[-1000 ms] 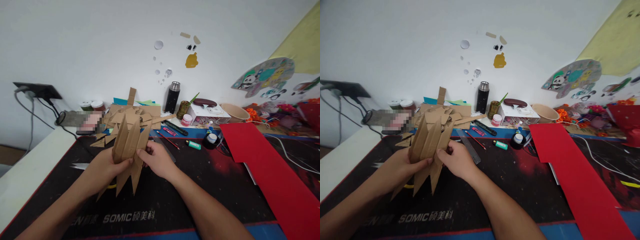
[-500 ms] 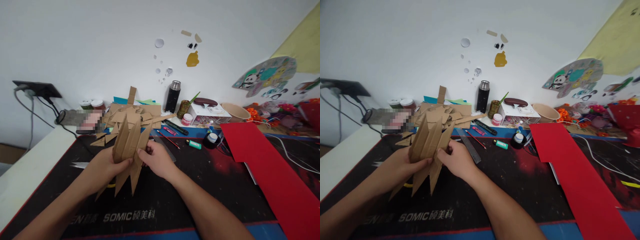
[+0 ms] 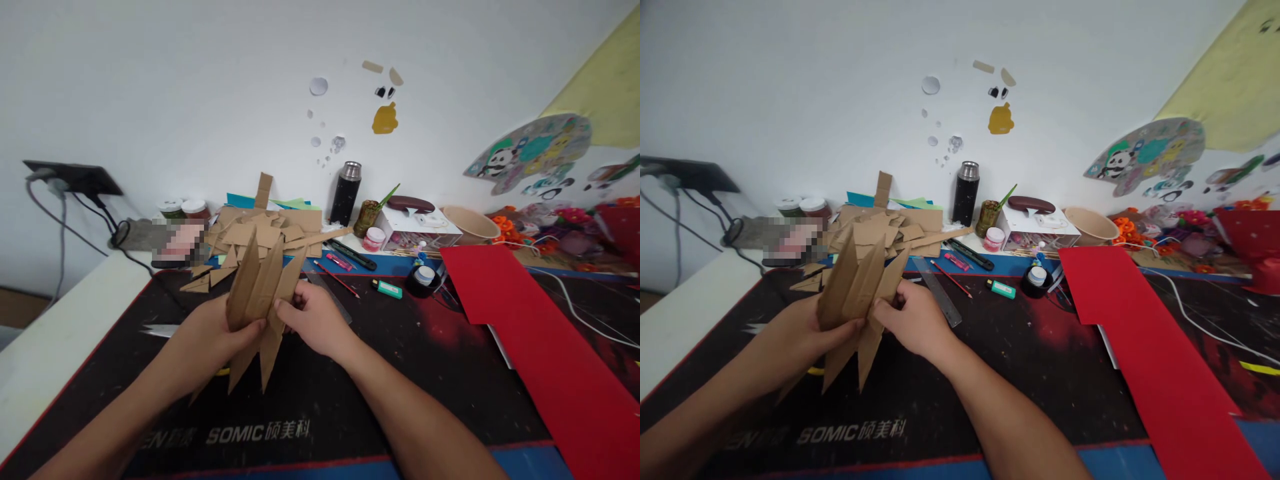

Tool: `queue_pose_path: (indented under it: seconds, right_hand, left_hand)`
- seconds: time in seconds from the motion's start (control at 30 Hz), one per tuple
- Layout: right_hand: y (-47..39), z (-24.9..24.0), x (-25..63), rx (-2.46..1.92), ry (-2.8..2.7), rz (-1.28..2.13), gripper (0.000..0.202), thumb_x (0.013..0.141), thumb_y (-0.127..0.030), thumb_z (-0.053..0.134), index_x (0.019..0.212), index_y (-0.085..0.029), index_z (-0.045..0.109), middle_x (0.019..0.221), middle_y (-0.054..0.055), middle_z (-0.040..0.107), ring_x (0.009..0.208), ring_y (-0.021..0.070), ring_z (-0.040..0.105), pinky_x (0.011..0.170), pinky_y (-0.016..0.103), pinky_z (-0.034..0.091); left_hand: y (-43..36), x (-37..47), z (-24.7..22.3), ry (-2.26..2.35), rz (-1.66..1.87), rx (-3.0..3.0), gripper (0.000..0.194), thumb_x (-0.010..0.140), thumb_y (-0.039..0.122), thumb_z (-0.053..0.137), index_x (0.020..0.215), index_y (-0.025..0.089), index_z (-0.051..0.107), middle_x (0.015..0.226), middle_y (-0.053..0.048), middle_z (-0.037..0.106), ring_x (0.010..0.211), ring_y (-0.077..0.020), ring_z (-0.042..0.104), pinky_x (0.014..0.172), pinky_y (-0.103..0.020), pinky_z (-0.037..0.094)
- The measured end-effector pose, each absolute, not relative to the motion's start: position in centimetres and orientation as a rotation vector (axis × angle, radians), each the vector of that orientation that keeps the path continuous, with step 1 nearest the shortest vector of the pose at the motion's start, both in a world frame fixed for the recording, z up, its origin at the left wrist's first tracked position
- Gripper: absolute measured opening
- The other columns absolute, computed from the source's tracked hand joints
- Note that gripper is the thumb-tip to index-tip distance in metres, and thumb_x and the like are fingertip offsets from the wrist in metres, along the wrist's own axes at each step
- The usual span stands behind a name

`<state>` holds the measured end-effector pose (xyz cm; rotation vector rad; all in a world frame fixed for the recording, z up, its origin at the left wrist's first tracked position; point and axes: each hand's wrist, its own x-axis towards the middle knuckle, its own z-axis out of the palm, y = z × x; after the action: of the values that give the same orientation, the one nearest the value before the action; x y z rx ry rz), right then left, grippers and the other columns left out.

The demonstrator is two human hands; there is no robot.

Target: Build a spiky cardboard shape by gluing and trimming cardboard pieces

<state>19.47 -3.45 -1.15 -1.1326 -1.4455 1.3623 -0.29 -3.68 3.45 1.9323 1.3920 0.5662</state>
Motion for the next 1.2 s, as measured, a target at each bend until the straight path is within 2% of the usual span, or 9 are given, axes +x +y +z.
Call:
queue_pose_path:
  seconds: [0.2, 0.27, 0.4, 0.6, 0.7, 0.83, 1.03, 1.2]
  right_hand:
    - [-3.6, -1.1, 19.0, -1.131, -1.405, 1.296, 0.009, 0.089, -0.019, 0.063, 0.097, -0.02, 0.067, 0.086, 0.0, 0.069, 0.074, 0.0164, 0.06, 0.067, 0.026, 0.049]
    - [-3.6, -0.9, 18.9, -1.084, -1.377, 1.319, 0.01, 0.089, -0.019, 0.062, 0.098, -0.02, 0.067, 0.086, 0.0, 0.069, 0.074, 0.0166, 0.06, 0.068, 0.026, 0.05]
    - [-3.4, -0.6, 19.2, -1.069, -1.365, 1.46, 0.01, 0.092, -0.018, 0.058, 0.097, -0.021, 0.067, 0.077, -0.002, 0.062, 0.064, 0.0148, 0.055, 0.059, 0.024, 0.048]
    - [-3.7, -0.2, 19.4, -1.058, -1.396, 1.525, 0.013, 0.095, -0.02, 0.062, 0.105, -0.02, 0.07, 0.082, -0.001, 0.064, 0.065, 0.0134, 0.056, 0.057, 0.022, 0.05]
    - [-4.0, -0.5, 19.3, -1.082, -1.453, 1.503, 0.014, 0.095, -0.018, 0.062, 0.105, -0.02, 0.071, 0.087, 0.001, 0.067, 0.067, 0.0137, 0.058, 0.058, 0.022, 0.05]
    - [-3.9, -1.0, 19.3, -1.099, -1.519, 1.415, 0.019, 0.097, -0.02, 0.061, 0.112, -0.021, 0.073, 0.096, 0.003, 0.073, 0.073, 0.0155, 0.062, 0.062, 0.024, 0.052]
    - [-3.8, -1.1, 19.4, -1.11, -1.535, 1.418, 0.013, 0.098, -0.023, 0.061, 0.105, -0.019, 0.072, 0.087, 0.002, 0.07, 0.069, 0.0151, 0.062, 0.06, 0.025, 0.051]
    - [-3.7, -1.1, 19.3, -1.11, -1.468, 1.505, 0.008, 0.098, -0.019, 0.061, 0.101, -0.019, 0.069, 0.079, -0.001, 0.065, 0.062, 0.0122, 0.06, 0.057, 0.023, 0.05]
  left_hand:
    - [-4.9, 0.9, 4.2, 1.592, 0.464, 2.122, 0.03, 0.088, 0.048, 0.05, 0.09, 0.026, 0.071, 0.089, -0.009, 0.082, 0.088, -0.0399, 0.078, 0.071, -0.042, 0.052]
    - [-4.8, 0.9, 4.3, 1.566, 0.468, 2.129, 0.031, 0.087, 0.048, 0.051, 0.09, 0.025, 0.072, 0.09, -0.009, 0.082, 0.089, -0.0399, 0.077, 0.073, -0.042, 0.054]
    - [-3.8, 0.3, 4.0, 1.361, 0.557, 1.966, 0.034, 0.085, 0.051, 0.059, 0.095, 0.025, 0.079, 0.101, -0.008, 0.085, 0.099, -0.038, 0.078, 0.086, -0.044, 0.06]
    - [-3.3, -0.6, 4.4, 1.304, 0.626, 1.592, 0.051, 0.083, 0.063, 0.071, 0.114, 0.023, 0.079, 0.109, -0.008, 0.086, 0.099, -0.0356, 0.081, 0.082, -0.044, 0.067]
    - [-3.3, -0.6, 4.4, 1.326, 0.63, 1.636, 0.05, 0.081, 0.063, 0.074, 0.11, 0.022, 0.08, 0.111, -0.009, 0.086, 0.101, -0.0359, 0.081, 0.085, -0.045, 0.067]
    - [-3.2, -0.4, 4.2, 1.342, 0.608, 1.685, 0.043, 0.082, 0.063, 0.071, 0.099, 0.024, 0.081, 0.1, -0.008, 0.087, 0.093, -0.0351, 0.081, 0.085, -0.046, 0.066]
    - [-3.1, -0.6, 4.2, 1.33, 0.617, 1.753, 0.041, 0.085, 0.058, 0.069, 0.104, 0.024, 0.081, 0.101, -0.007, 0.087, 0.092, -0.0342, 0.081, 0.085, -0.046, 0.065]
    - [-3.0, -0.8, 4.0, 1.325, 0.612, 1.816, 0.04, 0.089, 0.055, 0.066, 0.107, 0.024, 0.082, 0.106, -0.007, 0.086, 0.095, -0.0338, 0.08, 0.089, -0.046, 0.064]
